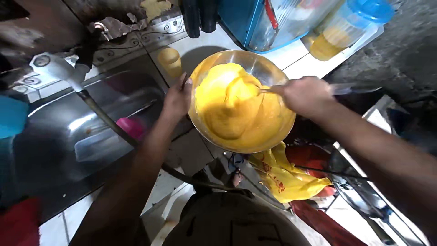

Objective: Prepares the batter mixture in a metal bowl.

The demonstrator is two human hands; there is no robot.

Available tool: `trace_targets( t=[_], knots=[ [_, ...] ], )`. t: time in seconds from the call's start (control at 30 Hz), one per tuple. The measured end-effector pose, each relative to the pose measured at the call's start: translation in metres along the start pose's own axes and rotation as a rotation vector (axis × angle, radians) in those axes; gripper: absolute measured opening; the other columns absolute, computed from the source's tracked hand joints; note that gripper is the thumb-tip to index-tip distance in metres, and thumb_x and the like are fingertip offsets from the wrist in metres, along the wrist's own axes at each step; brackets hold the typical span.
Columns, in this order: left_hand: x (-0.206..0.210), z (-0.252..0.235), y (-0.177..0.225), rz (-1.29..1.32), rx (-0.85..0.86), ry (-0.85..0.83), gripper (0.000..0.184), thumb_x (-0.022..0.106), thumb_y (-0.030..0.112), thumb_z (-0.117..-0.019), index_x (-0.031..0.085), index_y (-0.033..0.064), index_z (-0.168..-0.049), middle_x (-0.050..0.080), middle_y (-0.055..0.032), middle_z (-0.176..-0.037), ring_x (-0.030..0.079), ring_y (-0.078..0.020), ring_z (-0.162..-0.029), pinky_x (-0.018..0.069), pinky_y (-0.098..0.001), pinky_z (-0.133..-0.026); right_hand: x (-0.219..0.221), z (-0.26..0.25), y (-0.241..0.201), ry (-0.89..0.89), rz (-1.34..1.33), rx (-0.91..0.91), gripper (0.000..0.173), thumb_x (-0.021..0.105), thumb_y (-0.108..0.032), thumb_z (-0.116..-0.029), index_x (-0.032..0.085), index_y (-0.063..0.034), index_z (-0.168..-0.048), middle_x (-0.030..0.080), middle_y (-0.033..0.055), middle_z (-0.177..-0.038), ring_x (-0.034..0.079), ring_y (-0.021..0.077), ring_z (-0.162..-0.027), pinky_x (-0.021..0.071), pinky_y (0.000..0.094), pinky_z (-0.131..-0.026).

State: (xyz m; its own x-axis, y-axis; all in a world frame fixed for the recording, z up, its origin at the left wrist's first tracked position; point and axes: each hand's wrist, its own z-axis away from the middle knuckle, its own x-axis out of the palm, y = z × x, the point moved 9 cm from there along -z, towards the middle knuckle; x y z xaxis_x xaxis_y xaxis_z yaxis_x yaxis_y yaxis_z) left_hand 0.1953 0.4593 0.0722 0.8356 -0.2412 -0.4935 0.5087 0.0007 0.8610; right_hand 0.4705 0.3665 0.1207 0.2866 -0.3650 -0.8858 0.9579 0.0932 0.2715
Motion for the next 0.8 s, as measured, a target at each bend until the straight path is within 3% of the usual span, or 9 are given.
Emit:
trace_targets(
  t=[0.07, 0.17, 0.3, 0.37, 0.47, 0.57, 0.63, 0.73, 0.8],
  knots=[
    [0.004, 0.025, 0.000, 0.045, -0.018, 0.067, 0.053, 0.043, 0.033, -0.1101, 0.033, 0.0109, -0.158, 0.056, -0.0205, -0.141, 0.060, -0.0302, -0.124, 0.0478, -0.0527, -0.104, 0.002, 0.000, -0.026, 0.020, -0.054, -0.099, 0.048, 0.060, -0.001, -0.0973, 0.065, -0.0218, -0.140, 0.072, 0.0225, -0.103, 0.069, 0.0460, -0.095, 0.0545, 0.0618, -0.079],
    [0.012, 0.049, -0.003, -0.018, -0.041, 0.084, 0.056, 0.044, 0.019, -0.1098, 0.023, 0.0116, -0.162, 0.054, -0.0216, -0.144, 0.060, -0.0309, -0.125, 0.0474, -0.0491, -0.105, 0.005, 0.015, -0.023, 0.096, -0.124, -0.291, 0.034, 0.068, -0.006, -0.0962, 0.076, -0.0242, -0.124, 0.075, 0.0143, -0.090, 0.072, 0.0390, -0.086, 0.0565, 0.0596, -0.076],
    [0.008, 0.025, 0.005, -0.128, 0.040, -0.052, 0.055, 0.042, 0.017, -0.1105, 0.023, 0.0086, -0.162, 0.051, -0.0232, -0.147, 0.058, -0.0363, -0.127, 0.0452, -0.0535, -0.106, -0.006, -0.011, -0.001, 0.027, -0.040, 0.021, 0.038, 0.057, -0.003, -0.1000, 0.068, -0.0195, -0.132, 0.072, 0.0250, -0.103, 0.069, 0.0498, -0.097, 0.0539, 0.0644, -0.075],
    [0.005, 0.005, 0.007, -0.115, 0.053, -0.110, 0.054, 0.042, 0.015, -0.1101, 0.026, 0.0109, -0.161, 0.047, -0.0196, -0.152, 0.053, -0.0328, -0.134, 0.0412, -0.0521, -0.111, -0.008, -0.009, -0.035, 0.069, -0.086, -0.058, 0.045, 0.057, -0.003, -0.0992, 0.064, -0.0215, -0.140, 0.071, 0.0240, -0.102, 0.070, 0.0472, -0.095, 0.0549, 0.0619, -0.076],
    [-0.001, -0.012, 0.005, -0.118, 0.077, -0.155, 0.050, 0.041, 0.014, -0.1100, 0.032, 0.0101, -0.159, 0.047, -0.0185, -0.153, 0.050, -0.0304, -0.137, 0.0393, -0.0510, -0.113, -0.003, 0.014, -0.049, 0.201, -0.151, -0.350, 0.040, 0.066, -0.005, -0.0959, 0.074, -0.0246, -0.130, 0.074, 0.0152, -0.088, 0.072, 0.0386, -0.082, 0.0565, 0.0585, -0.073],
    [0.003, -0.022, 0.005, -0.069, 0.055, -0.205, 0.049, 0.038, 0.017, -0.1110, 0.033, 0.0128, -0.159, 0.044, -0.0140, -0.156, 0.047, -0.0253, -0.140, 0.0382, -0.0476, -0.115, -0.001, -0.005, -0.005, 0.057, -0.003, -0.091, 0.039, 0.059, -0.006, -0.1007, 0.070, -0.0253, -0.133, 0.074, 0.0208, -0.101, 0.071, 0.0457, -0.093, 0.0551, 0.0622, -0.075],
    [0.008, -0.031, 0.009, -0.029, 0.047, -0.201, 0.047, 0.036, 0.017, -0.1114, 0.036, 0.0135, -0.158, 0.042, -0.0117, -0.158, 0.045, -0.0231, -0.142, 0.0367, -0.0459, -0.116, -0.006, -0.018, -0.011, 0.132, -0.027, -0.016, 0.042, 0.056, -0.003, -0.1001, 0.067, -0.0205, -0.136, 0.072, 0.0262, -0.101, 0.070, 0.0503, -0.092, 0.0537, 0.0645, -0.072],
    [0.008, -0.040, 0.012, -0.033, 0.062, -0.163, 0.045, 0.035, 0.019, -0.1118, 0.040, 0.0138, -0.157, 0.041, -0.0103, -0.159, 0.041, -0.0226, -0.145, 0.0327, -0.0454, -0.118, -0.006, -0.006, -0.047, 0.215, -0.125, -0.298, 0.040, 0.064, -0.004, -0.0970, 0.073, -0.0226, -0.131, 0.074, 0.0178, -0.090, 0.072, 0.0410, -0.084, 0.0563, 0.0603, -0.074],
    [0.009, -0.041, 0.012, -0.026, 0.076, -0.166, 0.045, 0.035, 0.020, -0.1118, 0.041, 0.0143, -0.156, 0.041, -0.0097, -0.159, 0.040, -0.0219, -0.145, 0.0318, -0.0444, -0.119, -0.001, -0.002, -0.030, 0.084, -0.094, -0.319, 0.038, 0.064, -0.007, -0.0989, 0.074, -0.0271, -0.129, 0.076, 0.0153, -0.096, 0.072, 0.0408, -0.091, 0.0554, 0.0618, -0.080]
  ],
)
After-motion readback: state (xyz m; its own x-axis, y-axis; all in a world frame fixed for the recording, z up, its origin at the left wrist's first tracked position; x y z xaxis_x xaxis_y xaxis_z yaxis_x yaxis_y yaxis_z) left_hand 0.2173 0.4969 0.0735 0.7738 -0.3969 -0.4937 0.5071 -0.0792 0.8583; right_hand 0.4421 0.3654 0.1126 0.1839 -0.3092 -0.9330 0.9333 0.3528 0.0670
